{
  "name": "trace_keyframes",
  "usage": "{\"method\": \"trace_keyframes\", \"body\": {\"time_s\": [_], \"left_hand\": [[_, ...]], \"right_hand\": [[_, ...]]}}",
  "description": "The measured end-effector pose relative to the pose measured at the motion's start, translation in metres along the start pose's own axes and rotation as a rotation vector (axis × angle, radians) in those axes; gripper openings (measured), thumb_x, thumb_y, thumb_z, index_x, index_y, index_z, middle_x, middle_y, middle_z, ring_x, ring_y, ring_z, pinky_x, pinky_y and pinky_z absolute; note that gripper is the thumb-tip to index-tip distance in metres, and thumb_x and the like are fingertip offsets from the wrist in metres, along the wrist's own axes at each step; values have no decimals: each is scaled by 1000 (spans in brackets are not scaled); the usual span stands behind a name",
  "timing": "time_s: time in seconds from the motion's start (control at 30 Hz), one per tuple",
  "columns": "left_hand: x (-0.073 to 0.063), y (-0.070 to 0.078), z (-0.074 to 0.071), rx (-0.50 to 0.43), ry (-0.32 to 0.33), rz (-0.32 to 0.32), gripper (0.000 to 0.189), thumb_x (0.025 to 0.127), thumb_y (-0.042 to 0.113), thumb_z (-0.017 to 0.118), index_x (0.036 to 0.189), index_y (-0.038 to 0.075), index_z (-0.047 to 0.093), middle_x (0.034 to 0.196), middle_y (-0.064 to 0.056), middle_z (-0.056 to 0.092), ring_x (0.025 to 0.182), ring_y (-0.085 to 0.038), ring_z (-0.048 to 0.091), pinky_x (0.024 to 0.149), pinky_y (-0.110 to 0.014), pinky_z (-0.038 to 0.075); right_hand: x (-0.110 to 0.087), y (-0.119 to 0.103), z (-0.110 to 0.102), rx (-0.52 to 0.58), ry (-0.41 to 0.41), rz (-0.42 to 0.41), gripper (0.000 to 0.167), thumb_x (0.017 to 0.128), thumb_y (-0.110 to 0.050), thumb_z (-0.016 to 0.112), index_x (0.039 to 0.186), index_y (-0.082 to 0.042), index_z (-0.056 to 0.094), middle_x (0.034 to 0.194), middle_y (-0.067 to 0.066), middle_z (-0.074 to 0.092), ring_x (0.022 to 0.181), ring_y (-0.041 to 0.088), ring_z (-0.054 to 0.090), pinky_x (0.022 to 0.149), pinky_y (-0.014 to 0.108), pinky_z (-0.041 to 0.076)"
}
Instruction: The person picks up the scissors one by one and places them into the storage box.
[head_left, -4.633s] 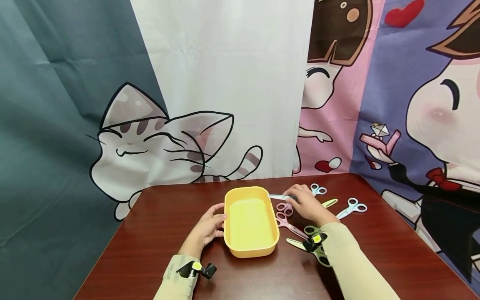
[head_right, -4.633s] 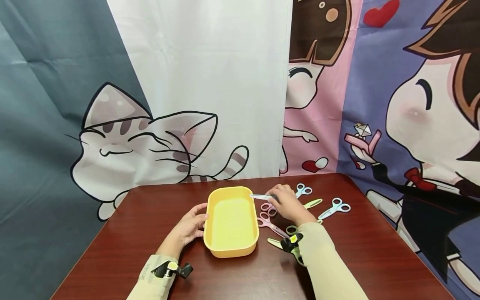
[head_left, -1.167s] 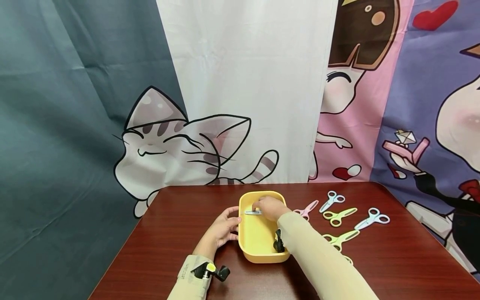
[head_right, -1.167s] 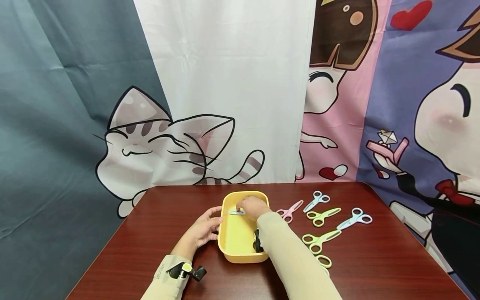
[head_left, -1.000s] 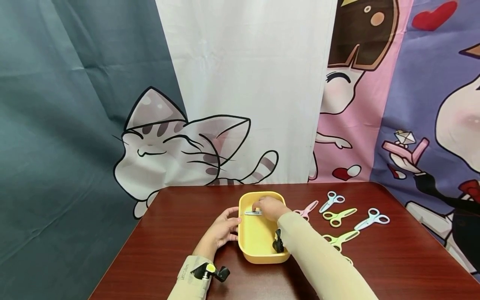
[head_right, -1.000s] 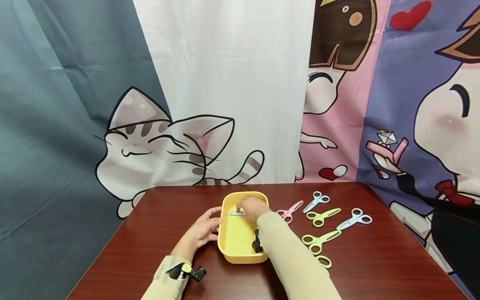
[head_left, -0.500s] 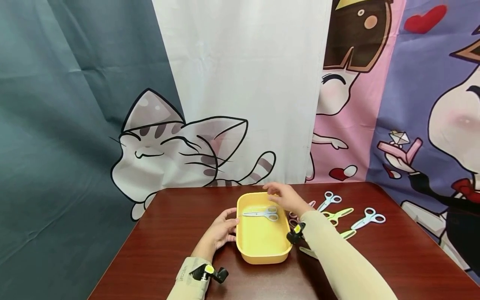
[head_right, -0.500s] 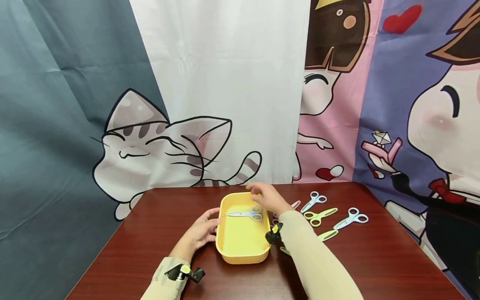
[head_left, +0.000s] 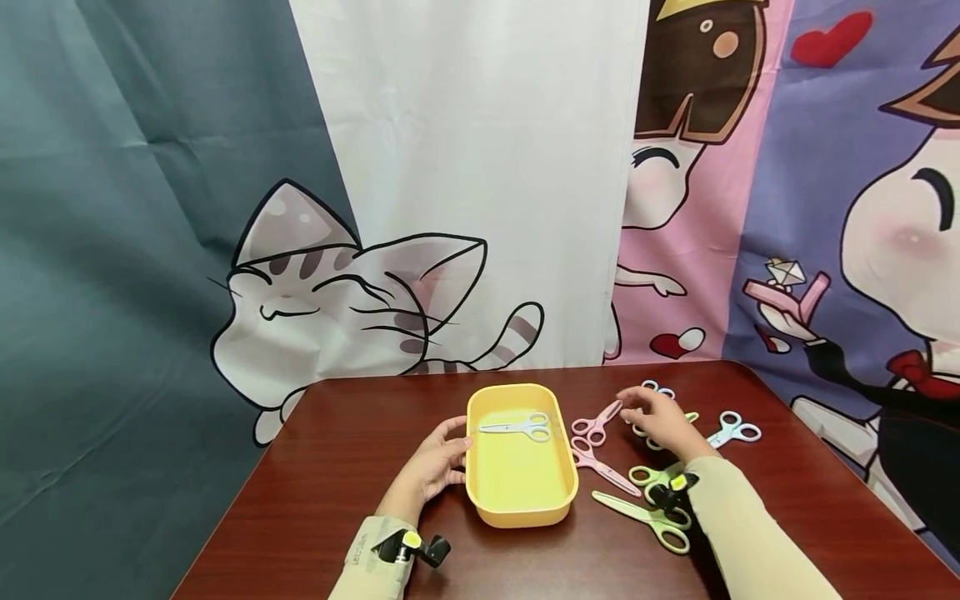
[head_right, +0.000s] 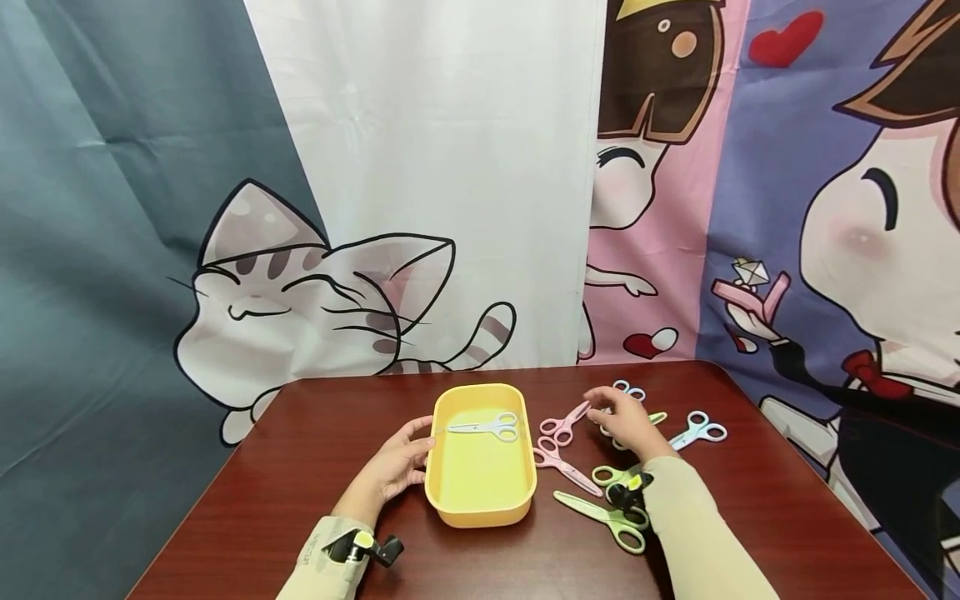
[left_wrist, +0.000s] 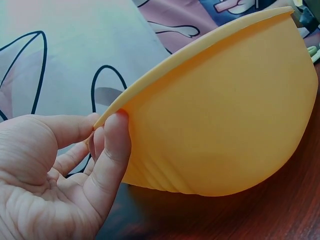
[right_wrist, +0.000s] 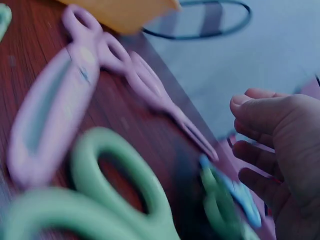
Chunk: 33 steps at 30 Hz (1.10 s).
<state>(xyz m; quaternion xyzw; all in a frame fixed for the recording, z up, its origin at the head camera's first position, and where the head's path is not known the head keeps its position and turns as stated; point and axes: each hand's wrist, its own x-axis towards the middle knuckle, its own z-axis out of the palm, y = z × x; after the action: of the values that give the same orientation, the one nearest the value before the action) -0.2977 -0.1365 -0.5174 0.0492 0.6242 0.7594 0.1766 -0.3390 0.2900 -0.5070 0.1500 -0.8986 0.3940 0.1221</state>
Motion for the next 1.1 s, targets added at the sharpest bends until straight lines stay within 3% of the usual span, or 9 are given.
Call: {"method": "trace_keyframes", "body": {"time_s": [0.17, 0.43, 0.67, 0.77, 1.1], "left_hand": [[-1, -1, -4, -12, -2, 3, 57, 105, 8, 52, 156, 9, 26, 100, -6, 64, 67, -11, 59, 53, -27, 57], [-4, -5, -5, -17, -6, 1, 56, 105, 9, 51, 156, 11, 27, 102, -6, 65, 67, -10, 60, 54, -27, 58], [-3, -4, -4, -9, 0, 5, 55, 105, 9, 52, 155, 11, 29, 103, -8, 64, 67, -11, 60, 53, -27, 58], [-4, -2, -2, -4, 2, 6, 55, 104, 9, 52, 154, 11, 29, 102, -8, 63, 67, -10, 59, 53, -27, 58], [-3, 3, 1, 1, 4, -3, 56, 104, 8, 52, 155, 10, 28, 102, -8, 63, 67, -10, 57, 53, -26, 57]], "right_hand": [[-20, 23, -14, -32, 92, 63, 27, 93, -10, 72, 118, 0, 69, 111, 16, 71, 94, 23, 64, 77, 29, 51], [-39, 45, -18, -98, 178, 40, 23, 92, -2, 68, 115, -3, 70, 112, 17, 69, 93, 24, 60, 79, 35, 47], [-43, 48, -17, -191, 118, -52, 35, 82, 11, 62, 112, -3, 72, 117, 19, 66, 113, 39, 58, 95, 54, 43], [-43, 49, -16, -228, 88, -85, 36, 80, 13, 60, 110, -2, 72, 115, 19, 66, 114, 43, 57, 96, 59, 42], [-45, 47, -15, -318, 77, -78, 28, 83, 10, 62, 104, -4, 75, 108, 18, 65, 110, 46, 55, 97, 61, 41]]}}
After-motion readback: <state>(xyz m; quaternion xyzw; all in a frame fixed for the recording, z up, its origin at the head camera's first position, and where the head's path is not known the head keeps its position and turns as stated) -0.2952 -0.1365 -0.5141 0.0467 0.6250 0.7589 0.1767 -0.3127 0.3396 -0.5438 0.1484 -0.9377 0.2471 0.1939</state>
